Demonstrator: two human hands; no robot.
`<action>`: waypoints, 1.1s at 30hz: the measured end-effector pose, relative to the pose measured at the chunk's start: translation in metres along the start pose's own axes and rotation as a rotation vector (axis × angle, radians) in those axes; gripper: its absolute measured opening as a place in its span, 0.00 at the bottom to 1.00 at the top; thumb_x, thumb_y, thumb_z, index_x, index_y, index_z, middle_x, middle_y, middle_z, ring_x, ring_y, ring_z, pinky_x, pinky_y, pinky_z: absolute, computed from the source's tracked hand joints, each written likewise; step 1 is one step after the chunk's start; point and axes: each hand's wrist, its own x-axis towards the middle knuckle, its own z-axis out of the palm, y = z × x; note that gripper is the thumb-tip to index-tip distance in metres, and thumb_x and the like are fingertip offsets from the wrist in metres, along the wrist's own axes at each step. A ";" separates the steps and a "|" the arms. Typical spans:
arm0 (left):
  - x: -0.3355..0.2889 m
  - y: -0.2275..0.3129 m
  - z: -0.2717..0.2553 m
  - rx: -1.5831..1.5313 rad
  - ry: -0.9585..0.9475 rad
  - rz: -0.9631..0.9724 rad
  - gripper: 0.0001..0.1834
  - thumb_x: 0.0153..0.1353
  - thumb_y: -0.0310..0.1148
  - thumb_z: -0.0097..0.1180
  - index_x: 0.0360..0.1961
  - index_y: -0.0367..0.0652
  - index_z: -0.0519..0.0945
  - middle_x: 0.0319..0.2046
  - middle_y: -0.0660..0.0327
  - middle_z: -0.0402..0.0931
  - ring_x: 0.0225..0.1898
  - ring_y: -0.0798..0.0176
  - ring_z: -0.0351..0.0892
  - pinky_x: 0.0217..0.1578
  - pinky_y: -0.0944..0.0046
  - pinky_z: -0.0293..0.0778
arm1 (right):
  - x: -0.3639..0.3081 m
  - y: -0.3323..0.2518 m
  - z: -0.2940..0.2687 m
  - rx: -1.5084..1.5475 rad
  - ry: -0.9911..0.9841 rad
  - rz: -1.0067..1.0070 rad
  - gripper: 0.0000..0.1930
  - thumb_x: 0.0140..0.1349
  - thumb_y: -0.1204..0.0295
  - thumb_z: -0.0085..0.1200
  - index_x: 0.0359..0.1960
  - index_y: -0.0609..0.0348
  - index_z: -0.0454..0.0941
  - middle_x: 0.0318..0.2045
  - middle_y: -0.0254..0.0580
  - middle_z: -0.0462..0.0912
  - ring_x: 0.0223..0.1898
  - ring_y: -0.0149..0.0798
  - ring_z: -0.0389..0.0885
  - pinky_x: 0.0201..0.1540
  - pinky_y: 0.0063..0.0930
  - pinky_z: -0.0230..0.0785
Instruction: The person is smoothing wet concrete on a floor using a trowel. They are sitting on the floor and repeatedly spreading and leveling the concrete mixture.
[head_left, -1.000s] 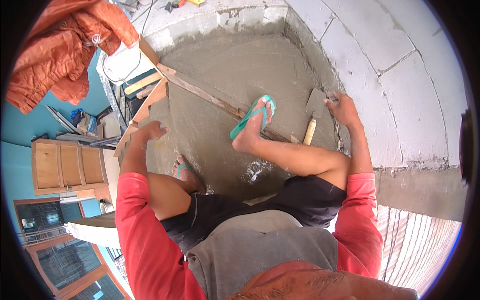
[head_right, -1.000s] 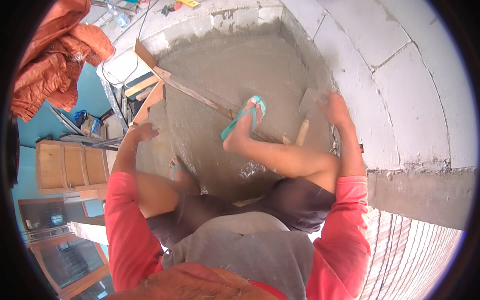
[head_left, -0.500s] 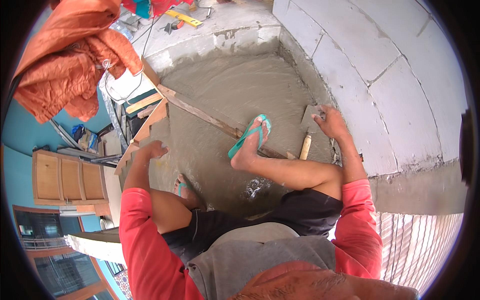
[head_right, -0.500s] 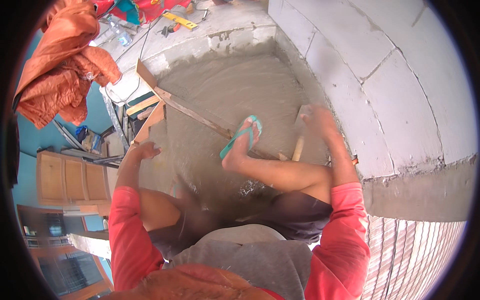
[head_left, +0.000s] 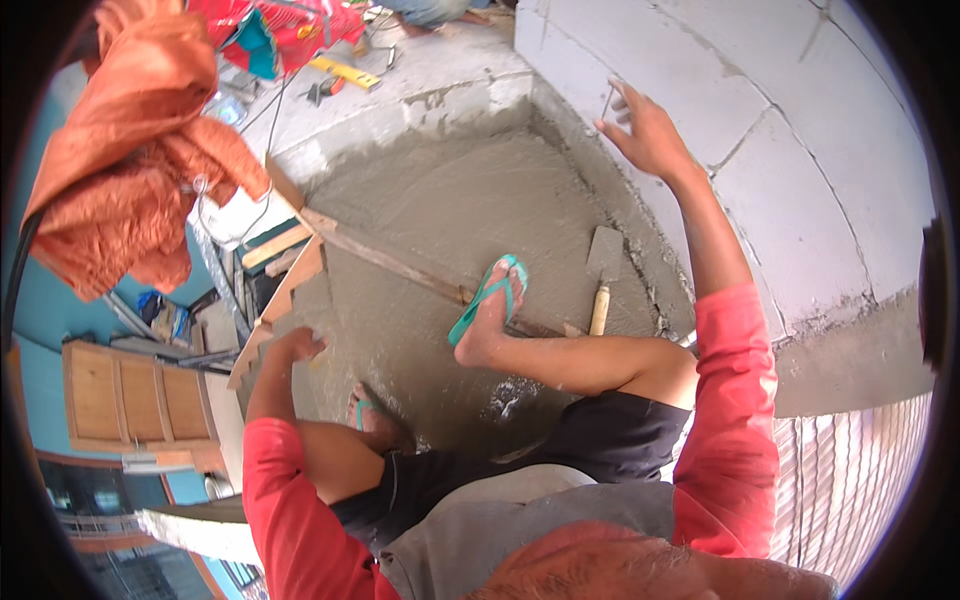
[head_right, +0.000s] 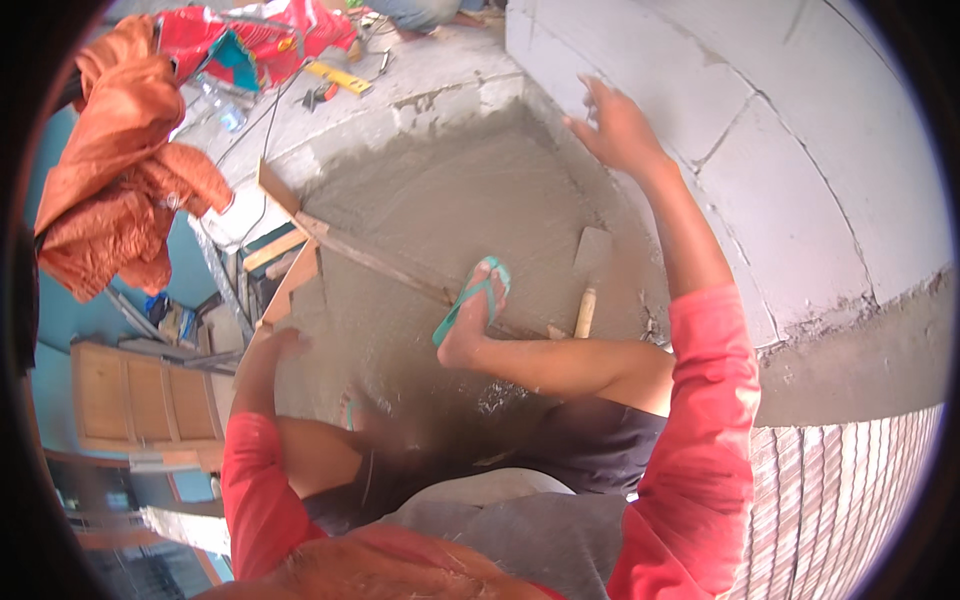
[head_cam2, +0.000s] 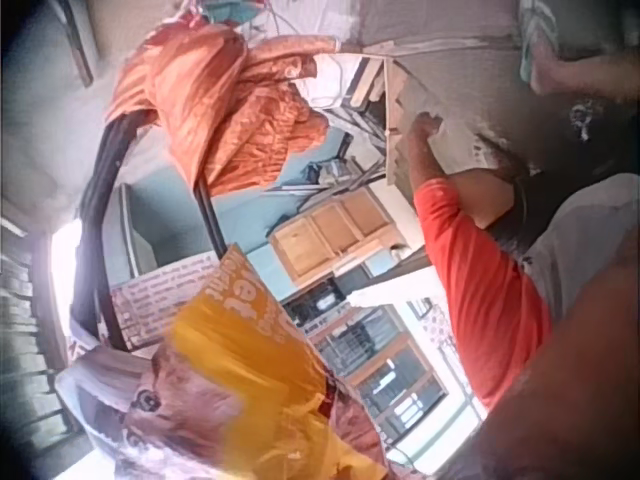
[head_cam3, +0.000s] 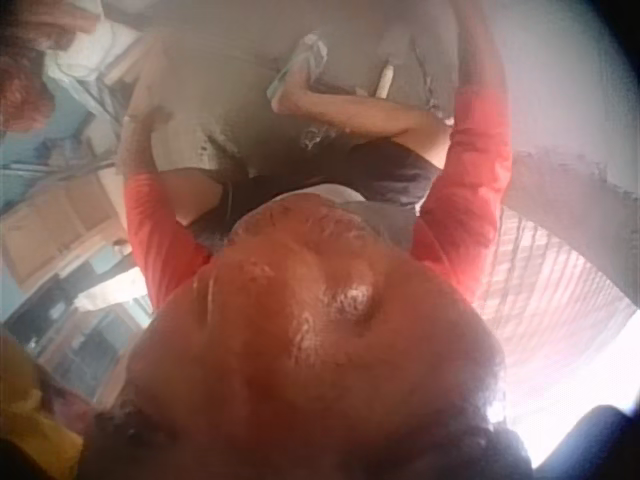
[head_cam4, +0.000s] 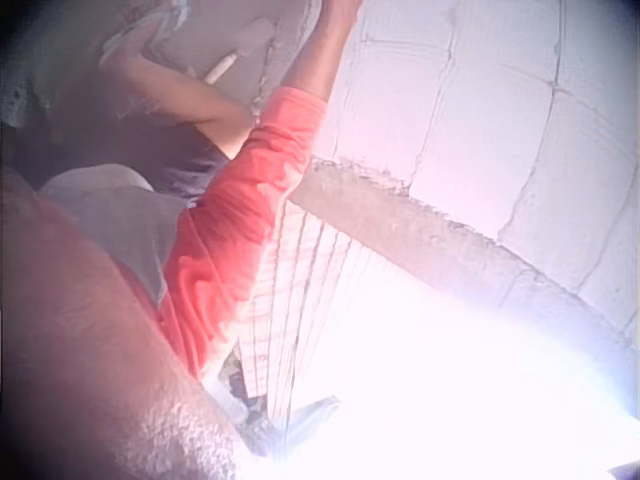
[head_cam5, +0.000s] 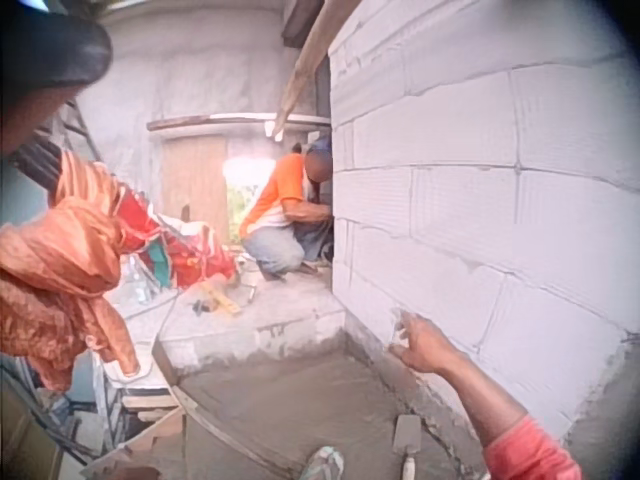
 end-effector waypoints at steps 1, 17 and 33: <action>-0.002 -0.001 0.001 0.005 -0.003 0.002 0.37 0.59 0.60 0.51 0.42 0.26 0.81 0.44 0.32 0.77 0.50 0.35 0.78 0.51 0.45 0.72 | 0.019 -0.001 -0.008 -0.025 0.028 0.025 0.36 0.62 0.57 0.59 0.68 0.60 0.60 0.51 0.57 0.79 0.53 0.52 0.78 0.55 0.41 0.71; -0.024 0.005 -0.012 -0.074 -0.031 -0.060 0.32 0.57 0.57 0.52 0.28 0.30 0.83 0.35 0.38 0.81 0.43 0.37 0.81 0.47 0.47 0.74 | 0.083 -0.005 -0.076 -0.067 0.183 0.237 0.48 0.60 0.54 0.59 0.70 0.72 0.45 0.50 0.59 0.81 0.56 0.55 0.77 0.59 0.39 0.68; -0.012 0.010 -0.013 -0.071 -0.074 -0.019 0.28 0.56 0.55 0.54 0.22 0.35 0.83 0.29 0.41 0.81 0.37 0.39 0.82 0.42 0.46 0.74 | 0.073 0.017 -0.087 -0.064 0.259 0.322 0.54 0.58 0.52 0.60 0.69 0.79 0.38 0.49 0.61 0.81 0.54 0.55 0.78 0.58 0.39 0.69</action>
